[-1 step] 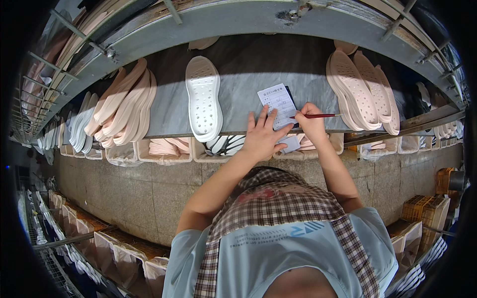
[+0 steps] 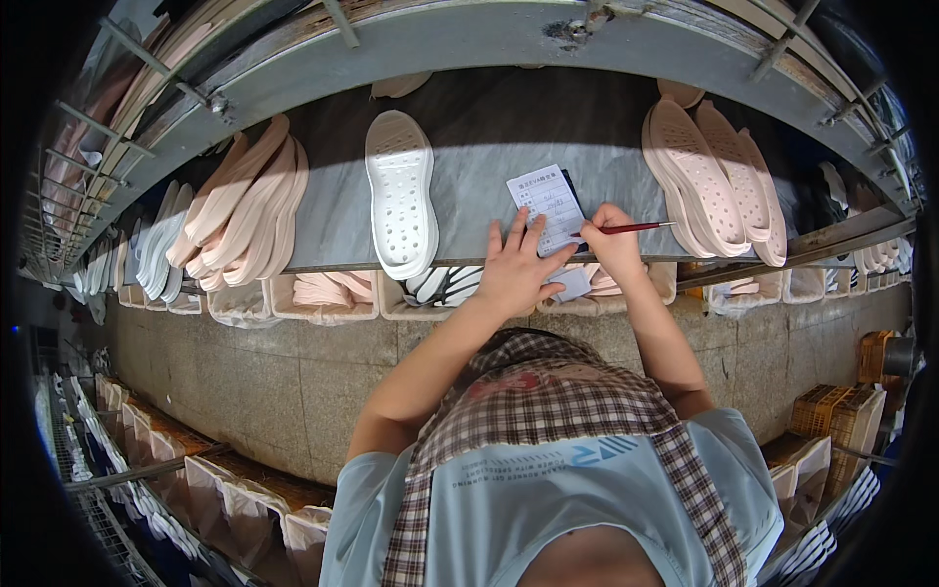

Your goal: The person counts stacks of shoe insoles on a metal rack, writes numbers on a small notepad, and tears off the page. They then walk to a table where another person is working and write on a clipboard.

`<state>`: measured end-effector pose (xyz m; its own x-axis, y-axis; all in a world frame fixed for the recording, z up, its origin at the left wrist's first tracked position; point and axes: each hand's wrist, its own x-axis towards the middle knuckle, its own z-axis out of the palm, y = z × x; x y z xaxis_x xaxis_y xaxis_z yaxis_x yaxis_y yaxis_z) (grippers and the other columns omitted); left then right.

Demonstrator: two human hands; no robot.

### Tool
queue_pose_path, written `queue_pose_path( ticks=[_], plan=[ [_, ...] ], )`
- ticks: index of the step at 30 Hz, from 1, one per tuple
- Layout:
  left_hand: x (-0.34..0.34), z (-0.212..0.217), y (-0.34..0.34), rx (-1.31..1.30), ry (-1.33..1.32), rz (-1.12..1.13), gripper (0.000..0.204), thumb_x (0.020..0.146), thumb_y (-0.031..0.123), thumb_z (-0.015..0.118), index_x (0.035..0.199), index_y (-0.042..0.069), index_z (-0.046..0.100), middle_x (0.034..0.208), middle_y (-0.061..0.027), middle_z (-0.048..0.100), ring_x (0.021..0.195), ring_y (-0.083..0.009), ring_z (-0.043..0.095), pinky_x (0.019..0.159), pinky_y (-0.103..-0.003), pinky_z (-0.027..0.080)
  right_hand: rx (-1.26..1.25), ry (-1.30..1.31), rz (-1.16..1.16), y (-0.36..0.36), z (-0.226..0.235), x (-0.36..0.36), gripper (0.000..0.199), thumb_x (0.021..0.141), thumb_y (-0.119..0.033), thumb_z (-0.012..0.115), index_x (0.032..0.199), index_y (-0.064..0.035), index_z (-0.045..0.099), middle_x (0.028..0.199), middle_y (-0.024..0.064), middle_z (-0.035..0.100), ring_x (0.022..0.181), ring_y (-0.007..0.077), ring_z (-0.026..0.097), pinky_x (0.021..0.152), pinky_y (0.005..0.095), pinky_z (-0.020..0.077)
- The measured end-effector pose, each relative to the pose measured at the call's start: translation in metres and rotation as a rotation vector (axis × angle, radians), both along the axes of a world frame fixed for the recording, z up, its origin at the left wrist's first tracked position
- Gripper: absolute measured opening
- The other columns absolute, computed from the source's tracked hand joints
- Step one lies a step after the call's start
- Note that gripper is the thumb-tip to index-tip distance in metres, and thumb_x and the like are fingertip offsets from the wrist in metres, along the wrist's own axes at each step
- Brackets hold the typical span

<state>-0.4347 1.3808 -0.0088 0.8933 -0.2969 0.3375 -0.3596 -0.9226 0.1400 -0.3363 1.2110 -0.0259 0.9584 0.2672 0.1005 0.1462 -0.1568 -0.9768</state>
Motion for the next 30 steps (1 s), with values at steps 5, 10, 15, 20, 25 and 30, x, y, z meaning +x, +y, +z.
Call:
queue_pose_path(
  ticks=[5,10,15,20,25,30],
  plan=[
    [0.000,-0.001,0.000,-0.005,0.002,0.002,0.062,0.064,0.049,0.072,0.122,0.035,0.055,0.134,-0.0180,0.038,0.130,-0.0373,0.028,0.095,-0.064,0.026,0.038,0.026,-0.022,-0.001,-0.002,0.000,0.021,0.072,0.000,0.059,0.062,-0.0043,0.041,0.055,-0.0019,0.040,0.054,0.0058,0.036,0.047,0.0248,0.0306],
    [-0.001,-0.002,0.000,-0.005,0.009,-0.001,0.062,0.065,0.049,0.072,0.123,0.035,0.054,0.134,-0.0178,0.038,0.129,-0.0374,0.029,0.095,-0.064,0.026,0.060,0.049,-0.039,0.000,-0.007,0.002,0.022,0.072,0.001,0.059,0.062,-0.0045,0.040,0.055,-0.0022,0.040,0.053,0.0061,0.036,0.047,0.0250,0.0317],
    [-0.001,0.004,0.001,0.004,0.101,0.003,0.062,0.069,0.049,0.070,0.126,0.036,0.050,0.138,-0.0164,0.036,0.133,-0.0371,0.024,0.100,-0.064,0.022,0.129,0.026,-0.016,-0.003,-0.001,0.002,0.020,0.076,0.000,0.057,0.064,-0.0061,0.042,0.057,0.0000,0.046,0.054,0.0071,0.046,0.044,0.0232,0.0350],
    [0.008,0.018,0.010,-0.204,0.087,-0.009,0.063,0.068,0.044,0.072,0.123,0.021,0.053,0.129,-0.0093,0.048,0.125,-0.0286,0.037,0.097,-0.051,0.030,0.603,0.229,-0.069,-0.013,0.020,0.005,0.019,0.086,-0.009,0.056,0.070,-0.0067,0.045,0.058,0.0023,0.050,0.056,0.0096,0.052,0.047,0.0210,0.0393],
    [0.024,0.025,0.019,-0.290,0.100,-0.074,0.054,0.065,0.030,0.076,0.113,0.013,0.058,0.118,-0.0023,0.056,0.109,-0.0228,0.051,0.091,-0.038,0.037,0.070,0.083,-0.027,-0.034,0.039,0.002,0.016,0.088,-0.017,0.060,0.088,-0.0013,0.058,0.079,0.0070,0.063,0.064,0.0085,0.053,0.061,0.0230,0.0451],
    [0.035,0.029,0.028,-0.395,0.176,-0.153,0.048,0.066,0.026,0.075,0.110,0.012,0.060,0.110,-0.0054,0.060,0.102,-0.0274,0.055,0.086,-0.038,0.043,-0.355,-0.427,0.223,-0.043,0.042,-0.009,0.032,0.069,-0.015,0.077,0.091,-0.0049,0.057,0.088,0.0106,0.060,0.080,0.0249,0.056,0.071,0.0338,0.0456]
  ],
)
